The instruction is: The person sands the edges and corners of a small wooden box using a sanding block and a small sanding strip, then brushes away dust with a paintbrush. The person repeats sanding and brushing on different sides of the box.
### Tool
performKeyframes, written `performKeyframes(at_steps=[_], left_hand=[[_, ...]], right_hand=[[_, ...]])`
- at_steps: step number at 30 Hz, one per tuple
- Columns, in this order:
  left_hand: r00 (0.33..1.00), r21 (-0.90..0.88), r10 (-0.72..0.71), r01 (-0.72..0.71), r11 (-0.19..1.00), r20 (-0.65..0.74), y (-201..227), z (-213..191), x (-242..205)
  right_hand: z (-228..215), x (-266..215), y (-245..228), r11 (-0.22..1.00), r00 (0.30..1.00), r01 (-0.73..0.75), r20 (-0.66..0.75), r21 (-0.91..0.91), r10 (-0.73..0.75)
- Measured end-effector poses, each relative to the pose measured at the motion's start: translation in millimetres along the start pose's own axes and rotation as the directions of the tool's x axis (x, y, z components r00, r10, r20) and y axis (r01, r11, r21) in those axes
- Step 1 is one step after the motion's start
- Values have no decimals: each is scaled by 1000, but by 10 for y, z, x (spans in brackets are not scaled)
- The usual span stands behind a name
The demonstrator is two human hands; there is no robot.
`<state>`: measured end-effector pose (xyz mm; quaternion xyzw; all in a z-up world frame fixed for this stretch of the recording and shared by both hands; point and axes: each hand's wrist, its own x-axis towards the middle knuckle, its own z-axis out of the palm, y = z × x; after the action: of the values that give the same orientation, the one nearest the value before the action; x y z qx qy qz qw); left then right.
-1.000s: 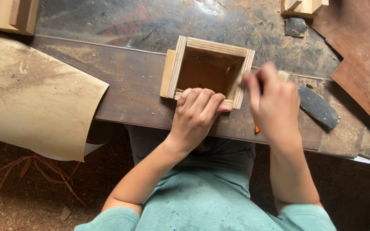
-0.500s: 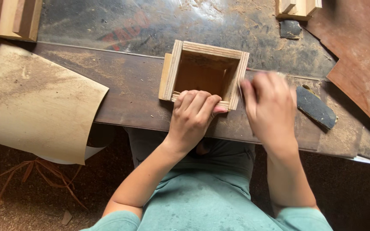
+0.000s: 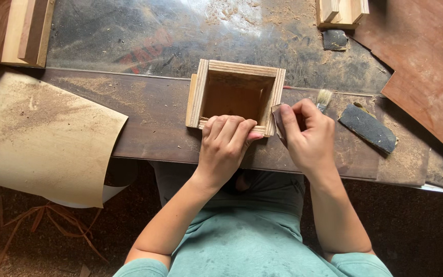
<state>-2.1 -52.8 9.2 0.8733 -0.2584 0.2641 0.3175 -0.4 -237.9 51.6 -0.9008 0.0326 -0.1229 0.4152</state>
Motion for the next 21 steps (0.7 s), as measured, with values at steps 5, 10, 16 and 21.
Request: performKeyframes(at_steps=[5,10,16,21], left_hand=[[1000,4,5,-5,1000,-14,7,-5,-12],[1000,9,14,-14,1000,-10,-11,31,-14],[1000,-11,13,-13,1000,-17,1,-14,23],[994,-214,-49,27,977,-95,159,-146,85]], right_hand=[[-51,6,-97,999,999,3,41,-33,-1],[-90,3,22,986,993,-28,117,167,8],[-84,-14,290,155,881,-473,461,867,110],[-12,-90,368,-290,821,-548,571,785,-3]])
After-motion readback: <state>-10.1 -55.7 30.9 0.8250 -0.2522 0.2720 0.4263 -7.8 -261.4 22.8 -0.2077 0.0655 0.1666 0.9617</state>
